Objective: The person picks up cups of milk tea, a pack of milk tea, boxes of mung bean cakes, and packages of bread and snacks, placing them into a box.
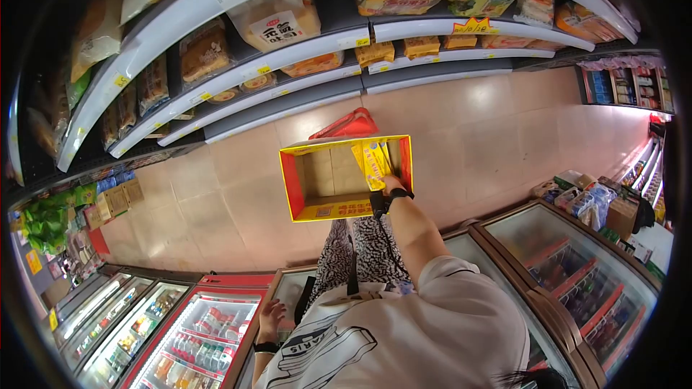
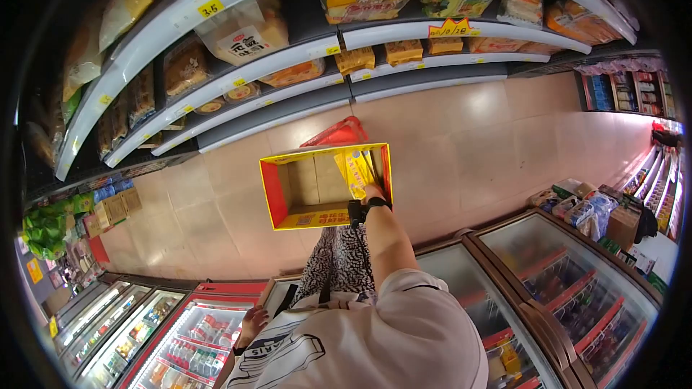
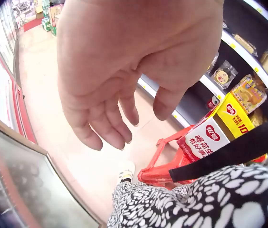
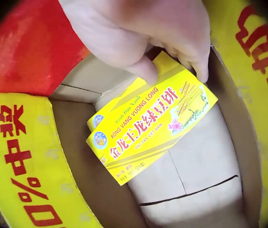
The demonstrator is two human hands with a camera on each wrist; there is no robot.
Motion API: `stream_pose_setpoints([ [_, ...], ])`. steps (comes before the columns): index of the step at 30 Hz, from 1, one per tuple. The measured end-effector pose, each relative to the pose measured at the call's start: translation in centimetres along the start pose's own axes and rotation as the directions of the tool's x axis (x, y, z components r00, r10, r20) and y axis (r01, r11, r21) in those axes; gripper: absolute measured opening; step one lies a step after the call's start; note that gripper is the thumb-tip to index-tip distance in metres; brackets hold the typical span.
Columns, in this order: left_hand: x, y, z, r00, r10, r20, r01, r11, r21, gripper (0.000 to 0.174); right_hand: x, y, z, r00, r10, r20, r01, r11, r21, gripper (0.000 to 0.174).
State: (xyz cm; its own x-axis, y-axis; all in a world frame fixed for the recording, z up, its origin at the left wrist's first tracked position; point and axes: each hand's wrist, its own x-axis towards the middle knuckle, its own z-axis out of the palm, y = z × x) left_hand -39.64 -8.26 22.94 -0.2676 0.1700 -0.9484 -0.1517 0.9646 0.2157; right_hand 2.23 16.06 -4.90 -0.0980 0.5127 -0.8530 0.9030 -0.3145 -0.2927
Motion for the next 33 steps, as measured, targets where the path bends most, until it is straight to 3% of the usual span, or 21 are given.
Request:
stream_pose_setpoints([
  [1, 0.3, 0.1, -0.1, 1.0, 0.011, 0.003, -0.011, 1.0, 0.001, 0.034, -0.3, -0.3, -0.7, 0.998, -0.056, 0.023, 0.055, 0.998, 0.044, 0.044],
  [2, 0.6, 0.0, -0.3, 1.0, 0.027, 0.011, -0.027, 1.0, -0.002, 0.034, 0.1, 0.1, -0.5, 0.944, -0.314, -0.104, 0.305, 0.947, -0.097, 0.041],
  [3, 0.8, -0.1, -0.4, 0.997, 0.077, 0.03, -0.078, 0.996, 0.051, 0.033, 0.9, -0.2, -0.5, 0.94, -0.318, -0.123, 0.306, 0.946, -0.108, 0.041],
  [4, 1.1, -0.1, -0.5, 0.99, 0.128, 0.051, -0.133, 0.986, 0.1, 0.032, 0.1, -2.5, -1.9, 0.994, 0.11, -0.029, -0.075, 0.827, 0.557, 0.039],
  [5, 1.4, -0.1, -0.5, 0.987, 0.152, 0.058, -0.157, 0.984, 0.089, 0.032, -0.2, -3.9, -3.1, 0.884, 0.353, 0.306, -0.393, 0.209, 0.896, 0.038],
  [6, 1.8, -0.1, -0.5, 0.988, 0.146, 0.042, -0.149, 0.987, 0.058, 0.032, -1.6, -4.6, -3.8, 0.944, 0.262, 0.2, -0.261, 0.224, 0.939, 0.027],
  [8, 2.1, 0.6, -0.3, 0.987, 0.163, 0.005, -0.163, 0.986, 0.011, 0.031, -3.0, -6.4, -5.7, 0.959, 0.22, 0.176, -0.225, 0.222, 0.949, 0.018],
  [10, 1.9, 1.5, -0.2, 0.982, 0.188, -0.001, -0.188, 0.982, -0.029, 0.031, -3.7, -6.7, -6.4, 0.997, -0.072, -0.01, 0.034, 0.344, 0.938, 0.007],
  [11, 2.0, 2.2, -0.2, 0.984, 0.179, -0.002, -0.179, 0.983, -0.05, 0.031, -3.7, -6.6, -6.7, 0.971, -0.222, -0.091, 0.171, 0.377, 0.91, 0.005],
  [13, 3.3, 3.1, -1.1, 0.975, 0.223, 0.002, -0.223, 0.973, -0.065, 0.03, -4.5, -6.2, -8.4, 0.896, -0.443, 0.006, 0.148, 0.311, 0.939, 0.004],
  [17, 6.0, 7.0, -3.3, 0.971, 0.24, -0.026, -0.24, 0.971, -0.004, 0.021, -9.9, -8.7, -11.1, 0.985, -0.158, -0.063, 0.116, 0.352, 0.929, 0.025],
  [21, 8.6, 13.5, -4.9, 0.938, 0.347, -0.017, -0.347, 0.938, 0.013, 0.026, -13.5, -10.5, -12.7, 0.973, -0.087, -0.216, 0.231, 0.261, 0.937, 0.022],
  [24, 9.4, 19.8, -5.6, 0.878, 0.47, 0.095, -0.479, 0.863, 0.16, 0.03, -16.1, -13.0, -13.3, 0.942, 0.074, -0.328, 0.308, 0.202, 0.93, 0.023],
  [27, 10.7, 25.9, -6.3, 0.796, 0.583, 0.166, -0.606, 0.763, 0.224, 0.033, -17.9, -16.0, -13.6, 0.92, 0.127, -0.371, 0.341, 0.211, 0.916, 0.023],
  [31, 10.9, 33.1, -6.2, 0.683, 0.67, 0.29, -0.729, 0.652, 0.211, 0.03, -18.6, -19.7, -13.1, 0.87, 0.075, -0.488, 0.448, 0.297, 0.843, 0.023],
  [33, 10.0, 36.0, -5.5, 0.635, 0.695, 0.338, -0.767, 0.617, 0.173, 0.029, -19.6, -21.6, -13.3, 0.855, 0.077, -0.513, 0.475, 0.28, 0.834, 0.024],
])
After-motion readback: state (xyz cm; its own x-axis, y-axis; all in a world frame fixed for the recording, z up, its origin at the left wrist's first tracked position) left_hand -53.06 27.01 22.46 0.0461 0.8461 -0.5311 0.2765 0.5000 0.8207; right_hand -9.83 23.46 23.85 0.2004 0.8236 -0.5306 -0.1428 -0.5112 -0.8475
